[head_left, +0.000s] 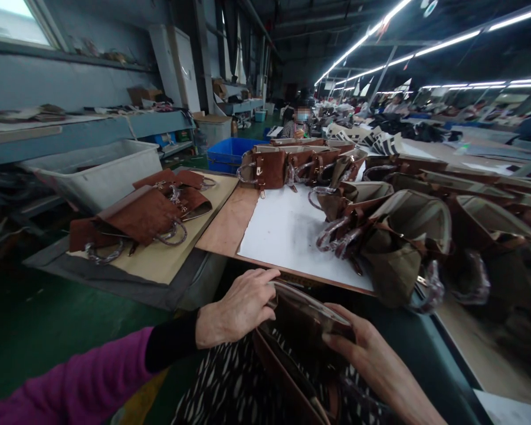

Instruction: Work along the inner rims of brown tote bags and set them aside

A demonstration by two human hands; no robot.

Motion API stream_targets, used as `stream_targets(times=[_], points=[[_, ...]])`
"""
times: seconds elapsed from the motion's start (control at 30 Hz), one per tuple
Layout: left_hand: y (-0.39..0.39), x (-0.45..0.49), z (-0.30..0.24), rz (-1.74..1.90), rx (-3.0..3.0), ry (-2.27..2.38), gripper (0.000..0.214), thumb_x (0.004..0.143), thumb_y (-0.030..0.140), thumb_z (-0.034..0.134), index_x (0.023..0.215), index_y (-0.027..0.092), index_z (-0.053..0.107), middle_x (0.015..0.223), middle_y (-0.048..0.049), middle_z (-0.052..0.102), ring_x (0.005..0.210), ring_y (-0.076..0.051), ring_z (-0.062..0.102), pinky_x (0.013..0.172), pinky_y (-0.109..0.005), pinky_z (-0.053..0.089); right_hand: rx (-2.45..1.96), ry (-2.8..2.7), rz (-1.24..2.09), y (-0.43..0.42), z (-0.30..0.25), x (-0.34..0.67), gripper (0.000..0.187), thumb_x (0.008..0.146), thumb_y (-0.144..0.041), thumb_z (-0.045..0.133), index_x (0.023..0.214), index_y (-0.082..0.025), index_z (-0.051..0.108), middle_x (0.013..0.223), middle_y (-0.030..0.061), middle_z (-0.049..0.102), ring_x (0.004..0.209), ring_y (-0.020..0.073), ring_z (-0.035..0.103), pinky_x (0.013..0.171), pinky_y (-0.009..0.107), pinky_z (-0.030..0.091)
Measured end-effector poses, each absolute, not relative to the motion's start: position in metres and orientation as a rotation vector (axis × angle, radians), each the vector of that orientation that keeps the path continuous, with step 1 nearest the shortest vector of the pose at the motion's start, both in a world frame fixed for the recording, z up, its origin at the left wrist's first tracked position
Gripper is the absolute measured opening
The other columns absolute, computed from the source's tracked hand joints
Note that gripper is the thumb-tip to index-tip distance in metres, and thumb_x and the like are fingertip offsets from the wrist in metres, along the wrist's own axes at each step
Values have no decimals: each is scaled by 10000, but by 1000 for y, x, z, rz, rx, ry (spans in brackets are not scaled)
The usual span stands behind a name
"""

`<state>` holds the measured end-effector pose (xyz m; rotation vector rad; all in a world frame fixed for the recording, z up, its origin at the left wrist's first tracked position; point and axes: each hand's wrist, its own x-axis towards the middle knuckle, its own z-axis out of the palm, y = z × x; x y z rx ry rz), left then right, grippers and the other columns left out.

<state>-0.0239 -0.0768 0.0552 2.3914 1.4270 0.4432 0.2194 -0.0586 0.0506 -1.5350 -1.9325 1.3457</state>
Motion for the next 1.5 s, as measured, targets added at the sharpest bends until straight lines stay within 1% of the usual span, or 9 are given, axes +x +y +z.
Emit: stream_targets(times=[0.27,0.5,0.67,0.83,1.0,1.1,1.17,1.27,1.5], points=[[-96,-28,24,424,2297,1597,198,739,105,537,931,154,522,1309,-115,409,1197,-258,376,1023,-457,285,-1547,-1890,1469,-55,28,213,420,663,-248,543,1078,-232,608,951,8,686,908,229,600,796,306,443],[-94,-34,25,600,2350,1288,213,723,3,445,732,158,592,1335,-60,379,1217,-234,346,1000,-395,337,-1405,-1701,1734,-37,3,217,406,668,-285,582,1055,-166,607,899,32,683,865,205,596,792,301,442],[-86,-44,20,768,2106,1548,241,712,-17,375,668,149,545,1273,-80,446,1174,-207,419,976,-357,373,-1368,-1629,1786,-36,-6,211,371,667,-232,574,1030,-161,604,887,26,680,858,193,593,782,288,435],[-82,-40,27,952,1886,1490,305,715,-25,321,846,165,520,1239,-70,477,1162,-158,445,996,-313,358,-1378,-1613,1782,-37,-3,204,361,658,-196,546,1013,-154,596,875,22,683,856,198,599,790,299,437],[-67,-37,48,881,1839,1507,478,798,230,514,1246,154,368,1319,-110,416,1216,-205,386,1037,-369,302,-1378,-1637,1796,-39,-1,203,355,678,-180,522,1028,-156,572,900,17,678,877,194,592,807,290,430],[-44,-33,53,546,2093,1364,945,582,402,738,1351,130,261,1389,-158,320,1284,-309,265,1053,-431,239,-1348,-1655,1800,-41,2,199,391,683,-169,525,1073,-158,553,935,19,670,903,198,583,825,300,425],[-26,-30,50,301,2151,1209,1101,487,444,779,1380,138,212,1349,-162,378,1239,-335,334,1010,-428,291,-1344,-1682,1789,-42,4,198,397,679,-170,544,1076,-167,556,939,18,663,900,202,580,823,308,425],[-11,-26,42,60,2085,1040,1158,448,440,794,1395,196,174,1220,-116,514,1082,-319,498,907,-389,382,-1313,-1729,1793,-43,9,207,371,680,-183,577,1051,-184,578,878,6,647,866,196,571,803,306,425],[-34,-31,8,240,1784,1139,1005,544,371,767,1368,192,220,1209,-115,520,1054,-286,514,867,-367,412,-1447,-1523,1952,-36,8,248,430,643,-283,645,1054,-165,600,644,-26,583,621,142,534,608,260,434]])
